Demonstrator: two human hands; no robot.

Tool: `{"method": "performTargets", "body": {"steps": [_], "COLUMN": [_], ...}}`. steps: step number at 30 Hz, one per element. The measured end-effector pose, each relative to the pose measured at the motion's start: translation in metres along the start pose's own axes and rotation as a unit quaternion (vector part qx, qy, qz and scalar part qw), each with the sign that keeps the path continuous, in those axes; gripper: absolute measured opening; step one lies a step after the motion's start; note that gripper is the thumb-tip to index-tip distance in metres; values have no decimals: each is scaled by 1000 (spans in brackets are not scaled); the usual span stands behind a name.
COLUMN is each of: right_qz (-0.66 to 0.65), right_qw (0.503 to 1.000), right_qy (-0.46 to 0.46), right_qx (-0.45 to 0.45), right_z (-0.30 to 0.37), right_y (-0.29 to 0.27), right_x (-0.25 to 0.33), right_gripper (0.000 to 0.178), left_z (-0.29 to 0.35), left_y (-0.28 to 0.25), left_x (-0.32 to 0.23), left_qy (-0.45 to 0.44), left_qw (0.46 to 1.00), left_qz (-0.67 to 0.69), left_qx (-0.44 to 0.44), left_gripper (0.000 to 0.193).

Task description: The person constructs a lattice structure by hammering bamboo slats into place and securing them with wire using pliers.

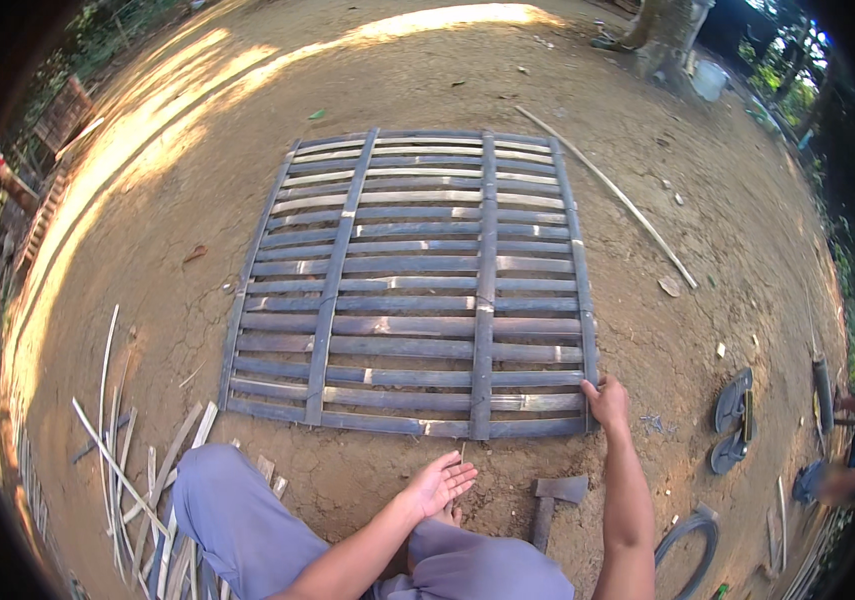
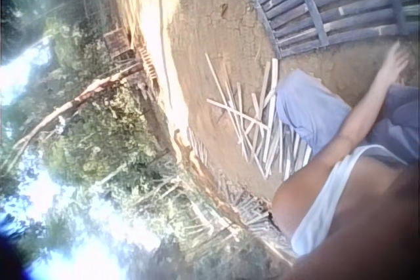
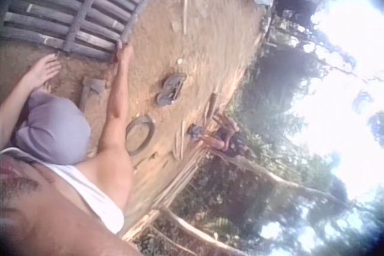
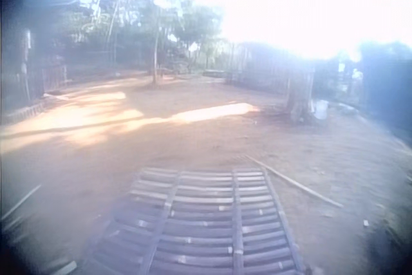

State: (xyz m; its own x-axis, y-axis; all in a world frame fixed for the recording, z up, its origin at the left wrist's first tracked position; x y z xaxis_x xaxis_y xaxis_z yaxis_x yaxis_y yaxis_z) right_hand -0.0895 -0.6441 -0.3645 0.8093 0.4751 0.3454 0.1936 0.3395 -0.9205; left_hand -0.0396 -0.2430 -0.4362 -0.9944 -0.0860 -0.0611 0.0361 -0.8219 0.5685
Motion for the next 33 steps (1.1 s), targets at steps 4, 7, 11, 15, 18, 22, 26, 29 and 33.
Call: {"method": "performTargets", "body": {"steps": [4, 7, 11, 15, 18, 22, 26, 29, 33], "right_qz": [-13, -27, -48, -135, -318, -486, -635, -691, -693], "right_qw": [999, 998, 993, 969, 925, 835, 704, 645, 625], "right_qy": [-32, -43, -50, -25, 18, 132, 150, 127, 130], "right_qx": [5, 42, 92, 207, 205, 219, 280, 300, 334], "right_z": [15, 37, 94, 92, 33, -58, -119, -137, -114], "right_y": [-34, -66, -92, -88, -77, -30, 28, 39, 66], "right_x": [34, 61, 110, 101, 112, 110, 148, 182, 223], "right_gripper": [52, 50, 50, 50, 61, 106, 113, 112, 71], "left_z": [13, 20, 51, 102, 138, 171, 198, 208, 241], "left_y": [17, 32, 44, 26, 19, 43, 28, -2, -31], "left_x": [-7, -11, -27, -42, -64, -92, -110, -113, -143], "left_qy": [11, 81, 199, 237, 278, 325, 351, 377, 461], "left_qw": [997, 986, 951, 942, 939, 933, 918, 902, 854], "left_qz": [75, 140, 235, 232, 187, 133, 127, 135, 149], "left_qx": [-34, 35, 24, -46, -75, -77, -134, -160, -190], "left_gripper": [63, 67, 55, 54, 58, 55, 53, 53, 53]}}
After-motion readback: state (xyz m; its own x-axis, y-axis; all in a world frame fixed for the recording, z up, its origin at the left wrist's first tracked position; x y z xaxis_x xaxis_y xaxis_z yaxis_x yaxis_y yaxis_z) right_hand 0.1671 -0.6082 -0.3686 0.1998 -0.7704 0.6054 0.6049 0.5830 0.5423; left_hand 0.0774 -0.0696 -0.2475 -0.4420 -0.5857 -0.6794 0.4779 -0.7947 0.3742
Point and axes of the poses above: each hand's wrist, its own z-axis away from the middle knuckle, its own y-axis out of the palm, x = y × z, the point moved 6 cm from there along -z, towards the middle knuckle
